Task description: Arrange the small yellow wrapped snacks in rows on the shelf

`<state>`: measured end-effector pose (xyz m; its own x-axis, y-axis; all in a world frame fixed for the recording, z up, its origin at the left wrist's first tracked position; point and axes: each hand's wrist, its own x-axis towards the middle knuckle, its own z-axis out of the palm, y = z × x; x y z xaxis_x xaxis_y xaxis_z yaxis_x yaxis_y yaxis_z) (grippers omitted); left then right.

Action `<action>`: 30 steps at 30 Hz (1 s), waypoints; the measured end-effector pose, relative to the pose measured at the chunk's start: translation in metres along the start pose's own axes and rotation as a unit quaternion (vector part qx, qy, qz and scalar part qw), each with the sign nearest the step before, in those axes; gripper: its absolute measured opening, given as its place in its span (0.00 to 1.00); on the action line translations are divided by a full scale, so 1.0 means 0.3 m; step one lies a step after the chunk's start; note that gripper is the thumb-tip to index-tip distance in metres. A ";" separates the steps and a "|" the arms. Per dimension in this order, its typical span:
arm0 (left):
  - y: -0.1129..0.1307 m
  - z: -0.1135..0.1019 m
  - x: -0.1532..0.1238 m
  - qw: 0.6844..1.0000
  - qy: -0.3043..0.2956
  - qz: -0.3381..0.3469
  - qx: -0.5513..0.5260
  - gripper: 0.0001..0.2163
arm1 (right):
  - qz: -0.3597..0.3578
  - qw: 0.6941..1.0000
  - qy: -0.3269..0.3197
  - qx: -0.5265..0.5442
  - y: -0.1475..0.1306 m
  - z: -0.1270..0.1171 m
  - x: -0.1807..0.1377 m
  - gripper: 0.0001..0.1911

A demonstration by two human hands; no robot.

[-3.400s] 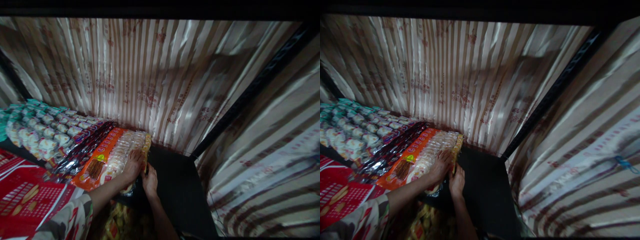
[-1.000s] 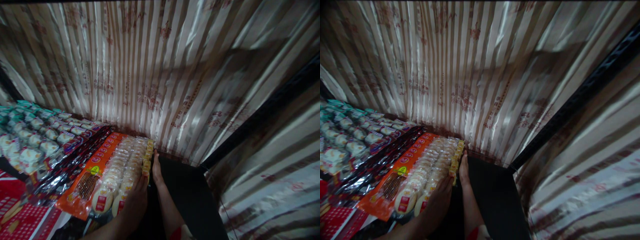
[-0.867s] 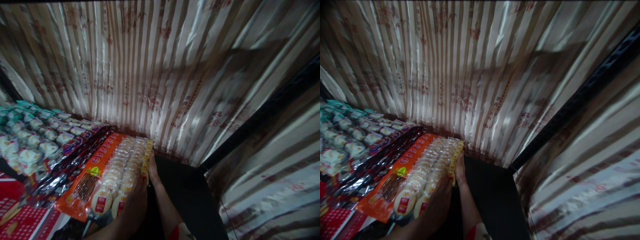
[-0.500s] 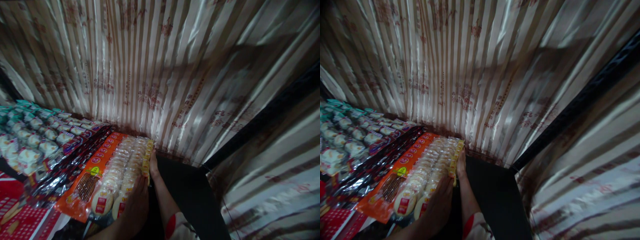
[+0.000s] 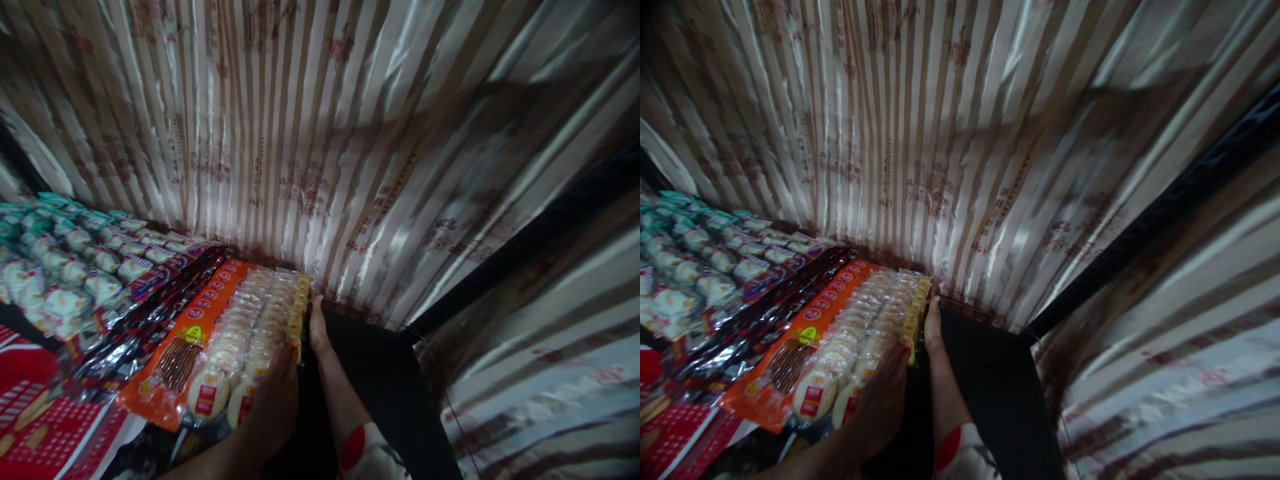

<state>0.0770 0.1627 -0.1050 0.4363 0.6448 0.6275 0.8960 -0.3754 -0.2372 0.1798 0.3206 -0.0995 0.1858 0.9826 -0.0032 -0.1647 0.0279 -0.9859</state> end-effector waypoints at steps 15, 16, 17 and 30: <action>-0.021 -0.196 -0.059 0.963 -0.135 0.090 -0.217 0.14 | -0.049 0.986 0.157 -0.013 -0.079 -0.132 -0.651 0.26; -0.009 -0.220 -0.105 0.954 -0.147 0.095 -0.242 0.14 | -0.043 0.986 0.158 -0.041 -0.080 -0.149 -0.713 0.25; 0.007 -0.242 -0.158 0.946 -0.163 0.096 -0.265 0.14 | -0.032 0.984 0.160 -0.075 -0.076 -0.166 -0.772 0.24; 0.149 -0.370 -0.573 0.878 -0.416 0.004 -0.238 0.17 | 0.033 0.835 -0.191 -0.515 0.147 -0.218 -1.112 0.19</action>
<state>0.0329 -0.0388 -0.1411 0.5290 0.8296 -0.1786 0.8431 -0.4899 0.2217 0.1740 -0.0179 -0.1529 -0.1466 0.9679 -0.2040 0.7944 -0.0077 -0.6073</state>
